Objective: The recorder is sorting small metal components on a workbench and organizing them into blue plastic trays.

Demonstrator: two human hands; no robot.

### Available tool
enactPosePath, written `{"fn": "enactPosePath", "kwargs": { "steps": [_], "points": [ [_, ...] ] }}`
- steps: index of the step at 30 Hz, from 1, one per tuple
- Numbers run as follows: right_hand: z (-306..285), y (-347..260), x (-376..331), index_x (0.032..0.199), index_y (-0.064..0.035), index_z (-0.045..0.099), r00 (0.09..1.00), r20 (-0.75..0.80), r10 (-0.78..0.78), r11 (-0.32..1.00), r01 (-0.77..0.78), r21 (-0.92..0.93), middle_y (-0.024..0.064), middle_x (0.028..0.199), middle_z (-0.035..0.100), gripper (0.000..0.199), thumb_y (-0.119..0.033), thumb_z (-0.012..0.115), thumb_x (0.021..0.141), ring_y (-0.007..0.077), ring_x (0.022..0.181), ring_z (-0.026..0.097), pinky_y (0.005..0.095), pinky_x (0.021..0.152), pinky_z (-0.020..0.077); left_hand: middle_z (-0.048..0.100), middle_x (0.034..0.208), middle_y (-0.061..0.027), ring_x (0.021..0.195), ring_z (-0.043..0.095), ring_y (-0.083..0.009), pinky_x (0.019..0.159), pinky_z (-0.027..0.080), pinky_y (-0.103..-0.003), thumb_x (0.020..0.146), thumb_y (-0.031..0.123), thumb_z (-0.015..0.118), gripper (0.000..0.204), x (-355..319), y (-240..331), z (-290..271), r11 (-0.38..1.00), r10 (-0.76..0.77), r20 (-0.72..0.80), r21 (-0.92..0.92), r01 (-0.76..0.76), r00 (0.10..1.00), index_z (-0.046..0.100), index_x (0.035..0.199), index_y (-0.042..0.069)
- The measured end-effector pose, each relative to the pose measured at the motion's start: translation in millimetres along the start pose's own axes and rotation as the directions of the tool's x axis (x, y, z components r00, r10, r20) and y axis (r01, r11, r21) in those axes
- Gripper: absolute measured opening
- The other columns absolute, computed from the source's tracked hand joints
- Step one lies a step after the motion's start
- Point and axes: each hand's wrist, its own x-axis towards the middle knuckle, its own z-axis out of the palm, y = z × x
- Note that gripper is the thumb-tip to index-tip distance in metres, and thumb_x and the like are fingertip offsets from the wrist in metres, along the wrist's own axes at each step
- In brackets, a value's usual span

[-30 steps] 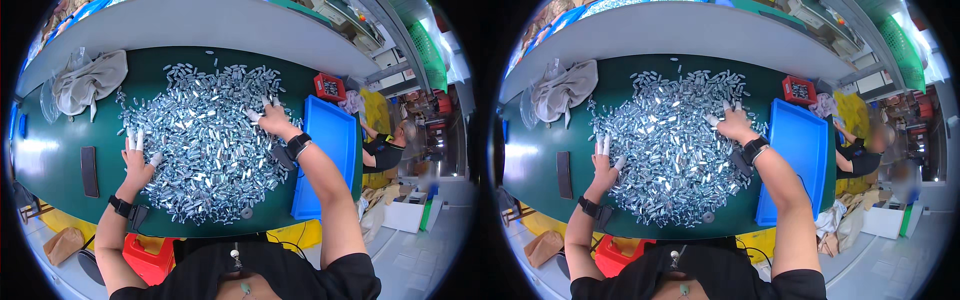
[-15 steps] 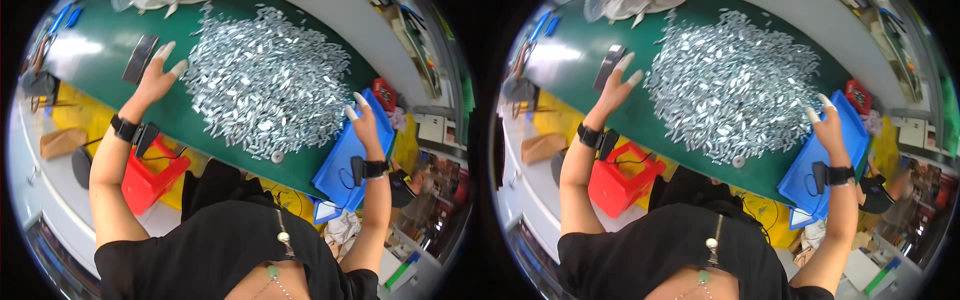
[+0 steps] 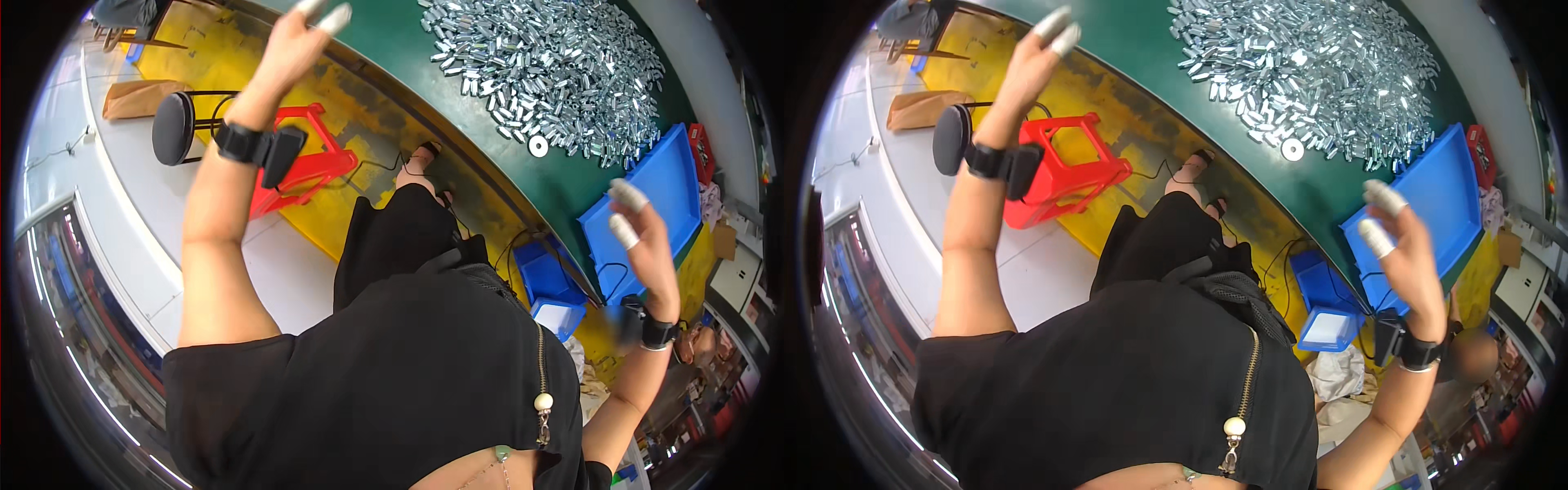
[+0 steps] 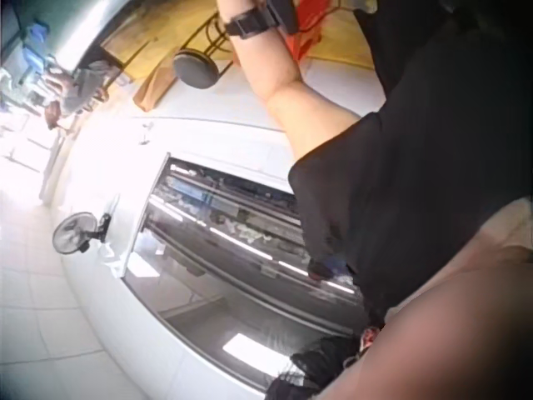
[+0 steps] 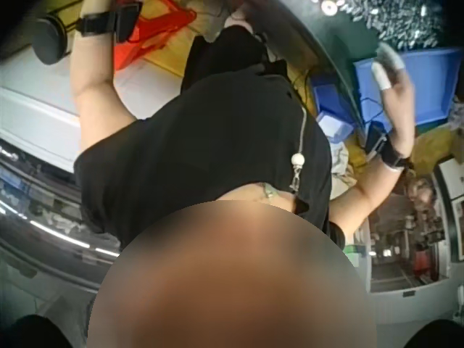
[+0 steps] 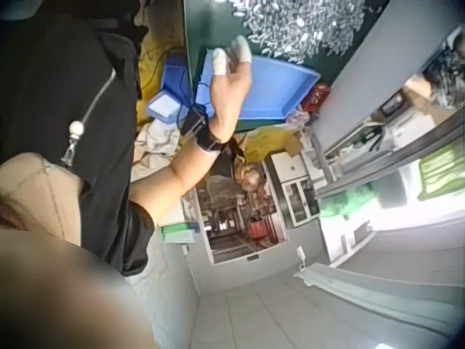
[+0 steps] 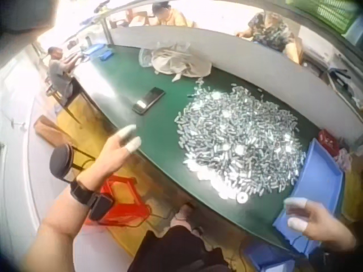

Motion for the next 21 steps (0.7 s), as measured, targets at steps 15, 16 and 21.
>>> {"fn": "enactPosePath", "kwargs": {
  "steps": [15, 16, 21],
  "points": [
    [37, -9, 16, 0.125, -0.0028, 0.043, 0.969, -0.178, 0.171, 0.925, -0.096, 0.367, 0.0115, 0.115, 0.053, 0.043, -0.019, 0.056, 0.088, 0.0219, 0.102, 0.054, 0.0342, 0.086, 0.0439, 0.056, 0.107, -0.0059, 0.099, 0.053, -0.0130, 0.086, 0.043, -0.025, 0.085, 0.011, 0.057, 0.046, -158, -28, -5, 0.779, -0.352, 0.127, -0.510, 0.366, 0.927, 0.042, 0.128, 0.000],
    [37, -12, 27, 0.126, -0.0033, 0.043, 0.945, -0.215, 0.246, 0.860, -0.111, 0.497, 0.0113, 0.115, 0.053, 0.042, -0.019, 0.055, 0.088, 0.0227, 0.101, 0.054, 0.0351, 0.085, 0.0442, 0.056, 0.108, -0.0066, 0.099, 0.053, -0.0132, 0.086, 0.043, -0.025, 0.085, 0.011, 0.057, 0.046, -154, -27, -11, 0.785, -0.307, 0.151, -0.518, 0.340, 0.940, 0.042, 0.127, 0.000],
    [63, -13, 73, 0.125, -0.0040, 0.043, 0.924, -0.224, 0.309, 0.621, -0.018, 0.784, 0.0119, 0.111, 0.054, 0.043, -0.021, 0.056, 0.087, 0.0230, 0.095, 0.056, 0.0365, 0.081, 0.0456, 0.056, 0.109, -0.0071, 0.098, 0.054, -0.0136, 0.085, 0.043, -0.025, 0.085, 0.011, 0.057, 0.045, -197, -76, -39, 0.782, -0.434, 0.180, -0.412, 0.468, 0.883, 0.043, 0.126, -0.001]
  ]
}}
